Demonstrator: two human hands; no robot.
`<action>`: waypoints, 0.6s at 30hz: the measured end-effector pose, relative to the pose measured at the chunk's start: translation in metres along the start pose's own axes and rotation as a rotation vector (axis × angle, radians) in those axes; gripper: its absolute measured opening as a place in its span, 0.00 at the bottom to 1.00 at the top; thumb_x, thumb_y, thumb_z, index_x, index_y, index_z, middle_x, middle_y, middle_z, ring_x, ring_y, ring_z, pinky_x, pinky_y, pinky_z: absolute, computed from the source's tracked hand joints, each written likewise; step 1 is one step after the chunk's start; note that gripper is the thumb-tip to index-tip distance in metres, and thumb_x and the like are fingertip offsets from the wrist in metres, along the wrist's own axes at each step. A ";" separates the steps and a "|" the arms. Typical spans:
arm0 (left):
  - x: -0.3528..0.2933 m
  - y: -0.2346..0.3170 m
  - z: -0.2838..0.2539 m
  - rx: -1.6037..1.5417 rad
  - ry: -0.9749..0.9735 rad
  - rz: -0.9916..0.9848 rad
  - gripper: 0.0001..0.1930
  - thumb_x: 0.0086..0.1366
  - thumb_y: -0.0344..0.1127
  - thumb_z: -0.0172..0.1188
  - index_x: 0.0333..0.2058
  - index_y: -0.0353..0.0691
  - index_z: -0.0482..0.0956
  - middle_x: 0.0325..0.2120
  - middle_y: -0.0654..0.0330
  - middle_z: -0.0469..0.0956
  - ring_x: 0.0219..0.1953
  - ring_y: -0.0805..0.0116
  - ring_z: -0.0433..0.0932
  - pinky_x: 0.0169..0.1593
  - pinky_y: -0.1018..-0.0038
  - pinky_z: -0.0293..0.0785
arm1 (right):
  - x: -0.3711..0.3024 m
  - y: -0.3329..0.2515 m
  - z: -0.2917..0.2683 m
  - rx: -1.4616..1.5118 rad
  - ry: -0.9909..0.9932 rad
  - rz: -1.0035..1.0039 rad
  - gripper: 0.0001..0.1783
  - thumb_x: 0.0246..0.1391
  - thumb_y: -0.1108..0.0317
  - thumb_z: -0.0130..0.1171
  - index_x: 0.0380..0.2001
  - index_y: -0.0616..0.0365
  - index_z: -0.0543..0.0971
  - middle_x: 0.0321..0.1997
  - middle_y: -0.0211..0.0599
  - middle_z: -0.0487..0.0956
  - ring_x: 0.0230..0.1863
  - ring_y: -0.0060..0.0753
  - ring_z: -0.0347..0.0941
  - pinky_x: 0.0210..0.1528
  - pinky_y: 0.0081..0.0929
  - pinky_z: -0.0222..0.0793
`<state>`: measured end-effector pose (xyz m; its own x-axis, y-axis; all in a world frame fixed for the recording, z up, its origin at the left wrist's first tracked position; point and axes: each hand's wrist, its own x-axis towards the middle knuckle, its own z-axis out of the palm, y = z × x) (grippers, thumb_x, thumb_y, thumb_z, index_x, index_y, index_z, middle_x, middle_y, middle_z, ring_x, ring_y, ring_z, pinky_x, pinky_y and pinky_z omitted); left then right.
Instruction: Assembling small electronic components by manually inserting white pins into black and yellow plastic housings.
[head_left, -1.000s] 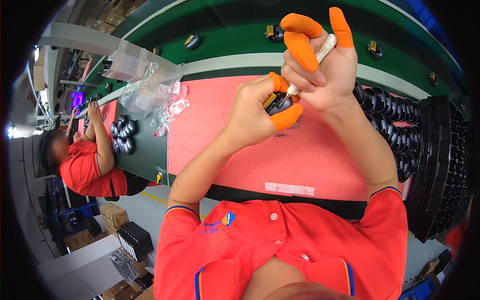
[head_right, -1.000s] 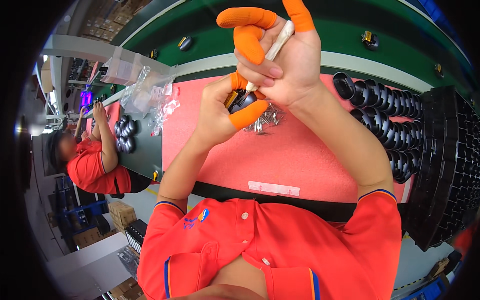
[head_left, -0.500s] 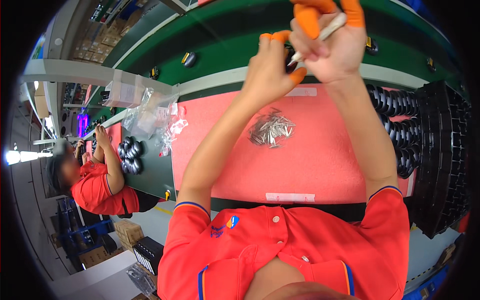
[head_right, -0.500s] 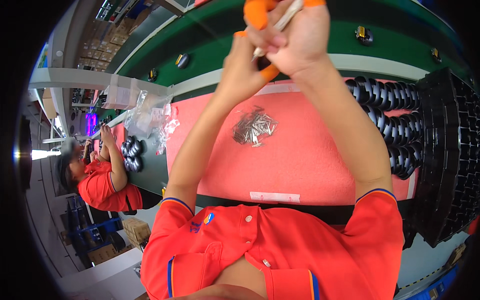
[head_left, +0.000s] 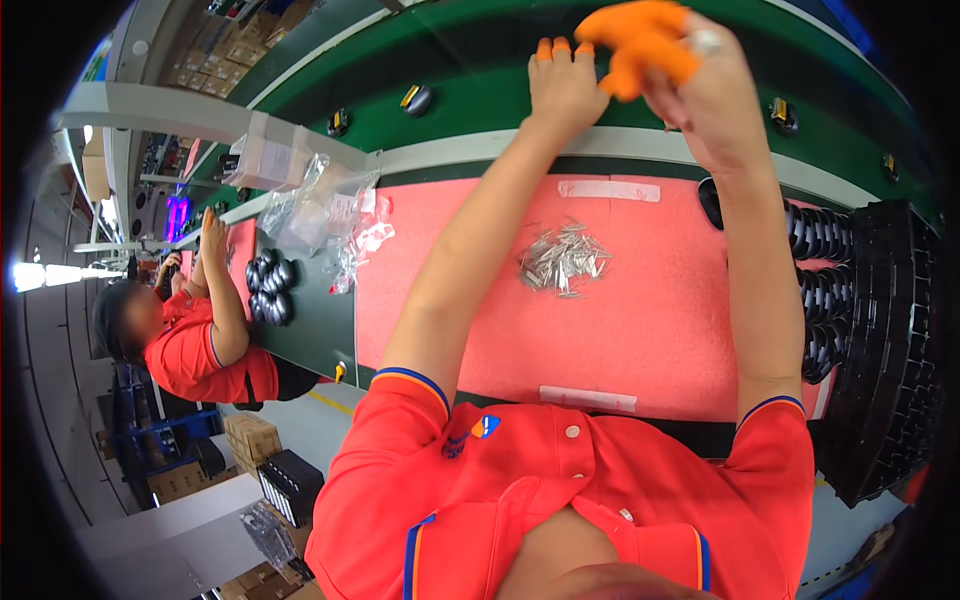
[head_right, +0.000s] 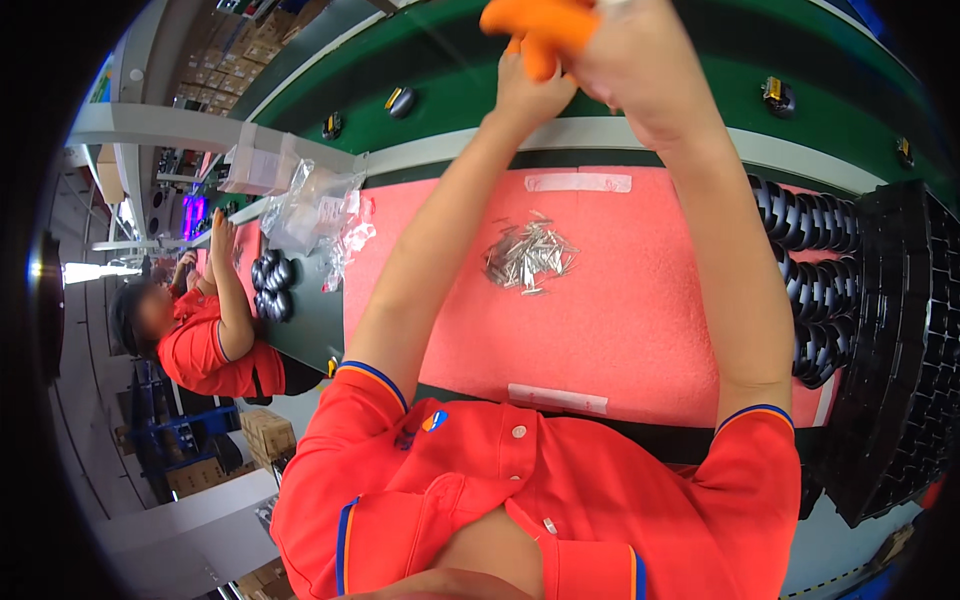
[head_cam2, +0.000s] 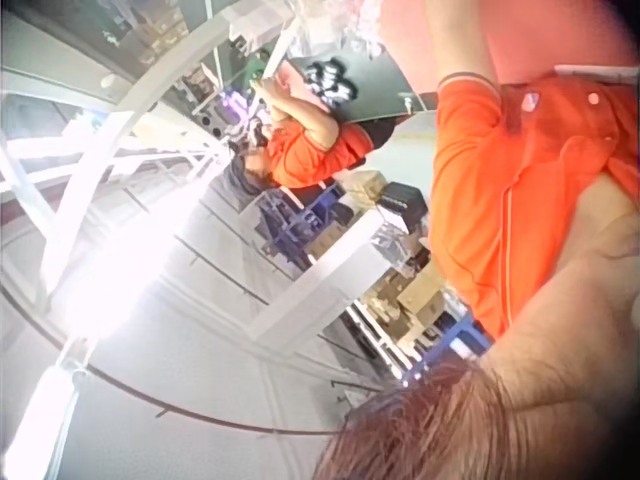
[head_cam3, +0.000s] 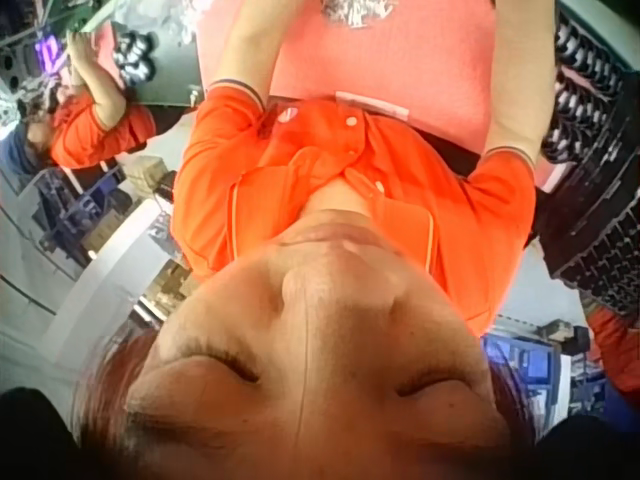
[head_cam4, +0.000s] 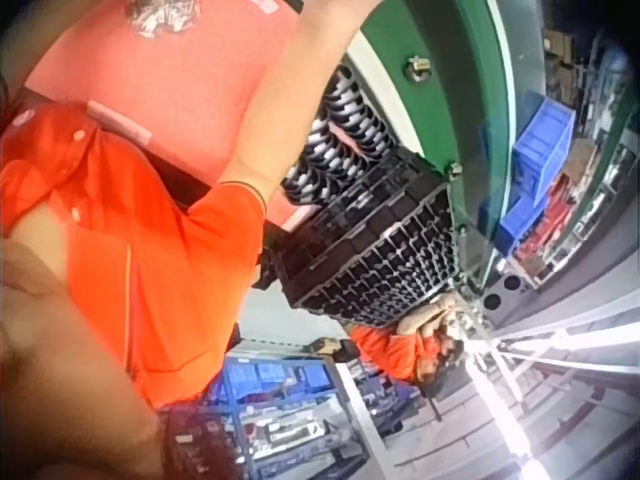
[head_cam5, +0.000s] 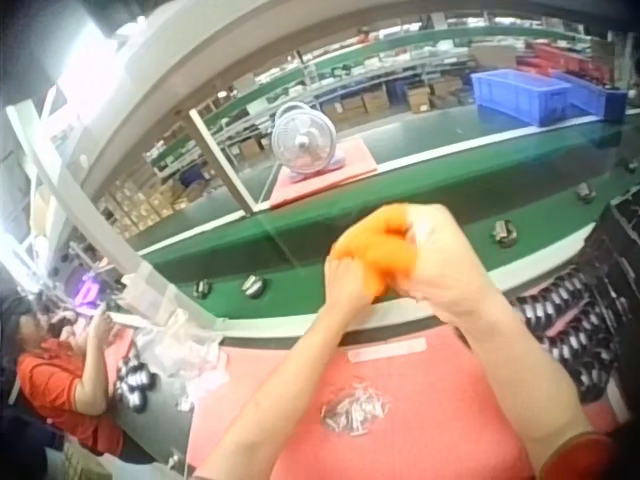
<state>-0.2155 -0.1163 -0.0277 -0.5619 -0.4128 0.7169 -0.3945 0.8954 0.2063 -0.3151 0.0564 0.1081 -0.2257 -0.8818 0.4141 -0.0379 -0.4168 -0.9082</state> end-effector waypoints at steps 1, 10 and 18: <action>-0.006 -0.010 -0.013 -0.191 -0.215 -0.072 0.28 0.53 0.51 0.65 0.49 0.39 0.79 0.44 0.49 0.78 0.51 0.47 0.73 0.53 0.54 0.68 | 0.000 0.005 0.009 -0.080 -0.151 -0.009 0.13 0.57 0.66 0.57 0.39 0.65 0.81 0.20 0.35 0.76 0.15 0.19 0.65 0.19 0.20 0.63; -0.028 -0.002 -0.086 -0.180 -0.245 -0.435 0.30 0.49 0.39 0.76 0.50 0.38 0.76 0.44 0.50 0.79 0.48 0.58 0.79 0.51 0.67 0.75 | -0.055 0.062 0.062 -1.033 -0.642 -0.087 0.05 0.41 0.78 0.62 0.26 0.64 0.77 0.26 0.49 0.80 0.31 0.52 0.79 0.32 0.43 0.72; -0.096 0.030 -0.154 -0.403 -0.134 -0.636 0.31 0.47 0.31 0.78 0.48 0.34 0.71 0.44 0.56 0.78 0.48 0.66 0.79 0.44 0.74 0.78 | -0.077 0.062 0.093 -1.223 -0.696 -0.182 0.07 0.41 0.75 0.63 0.27 0.62 0.76 0.24 0.47 0.80 0.29 0.44 0.81 0.27 0.37 0.75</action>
<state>-0.0615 -0.0245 0.0125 -0.4085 -0.8631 0.2970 -0.3900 0.4593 0.7981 -0.2091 0.0779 0.0260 0.3777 -0.9140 0.1482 -0.9005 -0.3998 -0.1708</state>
